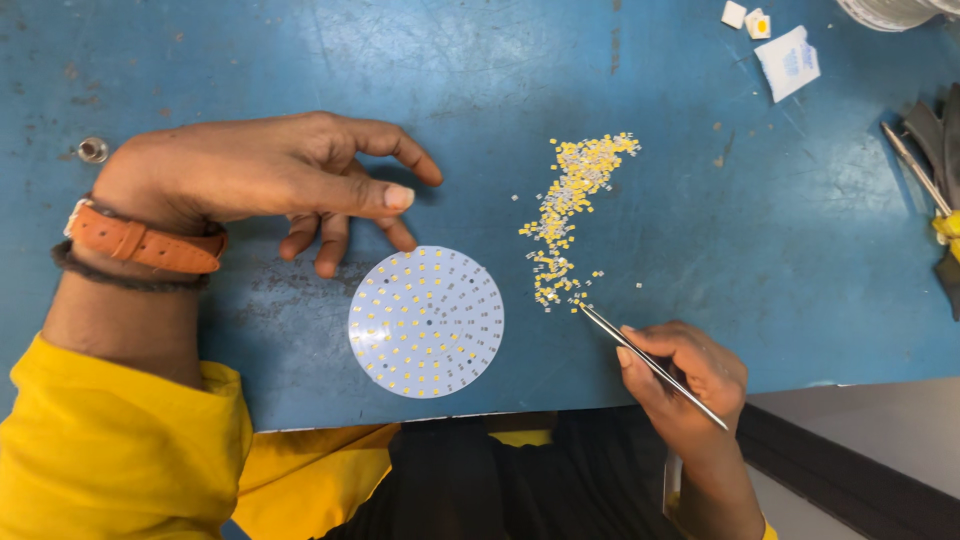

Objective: The person uses tweezers to pick up small yellow LED components from a pile on a blue workbench and places them one by one into designated spots on a circular LED board. The person continues this process until the board is filled, then places the completed board into a storage container.

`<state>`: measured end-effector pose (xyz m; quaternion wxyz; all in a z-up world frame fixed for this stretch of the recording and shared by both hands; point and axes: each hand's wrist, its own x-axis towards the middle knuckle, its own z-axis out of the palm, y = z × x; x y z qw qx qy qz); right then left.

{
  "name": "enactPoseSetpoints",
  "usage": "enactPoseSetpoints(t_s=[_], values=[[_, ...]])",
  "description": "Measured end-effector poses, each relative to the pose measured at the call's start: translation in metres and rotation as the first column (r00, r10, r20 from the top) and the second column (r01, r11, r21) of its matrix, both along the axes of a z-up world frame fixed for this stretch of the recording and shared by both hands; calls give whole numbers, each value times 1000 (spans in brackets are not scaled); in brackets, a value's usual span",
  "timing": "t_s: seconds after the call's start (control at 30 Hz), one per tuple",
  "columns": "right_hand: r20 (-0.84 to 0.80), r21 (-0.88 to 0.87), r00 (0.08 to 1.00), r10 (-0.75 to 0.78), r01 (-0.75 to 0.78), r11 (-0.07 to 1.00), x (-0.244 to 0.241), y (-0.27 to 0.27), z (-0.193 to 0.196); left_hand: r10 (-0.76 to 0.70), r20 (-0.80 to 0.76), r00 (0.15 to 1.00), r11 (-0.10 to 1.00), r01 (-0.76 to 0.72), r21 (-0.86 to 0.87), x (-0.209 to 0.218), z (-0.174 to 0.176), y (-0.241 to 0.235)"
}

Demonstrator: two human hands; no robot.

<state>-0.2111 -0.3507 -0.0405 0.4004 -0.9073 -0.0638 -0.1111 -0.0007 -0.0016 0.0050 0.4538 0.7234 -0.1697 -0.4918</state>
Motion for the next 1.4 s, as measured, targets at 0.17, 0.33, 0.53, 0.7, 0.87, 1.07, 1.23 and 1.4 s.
enactPoseSetpoints(t_s=[0.17, 0.33, 0.53, 0.7, 0.87, 1.07, 1.23, 1.4], values=[[36, 30, 992, 125, -126, 992, -17, 32, 2, -16, 43, 999, 994, 21, -104, 1, -5, 6], [106, -44, 950, 293, -290, 956, -14, 59, -1, -6, -9, 1000, 988, 4, -156, 0, -9, 10], [73, -61, 952, 297, -293, 954, -9, 64, 3, 20, 2, 1000, 991, -20, -132, -2, -12, 11], [46, -64, 960, 276, -273, 960, -12, 59, 2, 9, 10, 1000, 991, -7, -131, -1, -10, 8], [-50, 154, 999, 11, -3, 988, -9, 25, 2, -9, -11, 1000, 995, 7, -102, 1, -2, 4], [1, 42, 1000, -10, 10, 999, -6, 3, -3, 4, -5, 1000, 1000, -4, -19, 0, 0, 1], [-8, 19, 1000, 8, -8, 1000, -3, 5, -3, 8, 8, 1000, 1000, -8, 0, -1, 2, -1], [15, -39, 999, 42, -41, 998, 0, 5, 0, 9, 6, 1000, 1000, -9, 1, -1, 2, 0]])
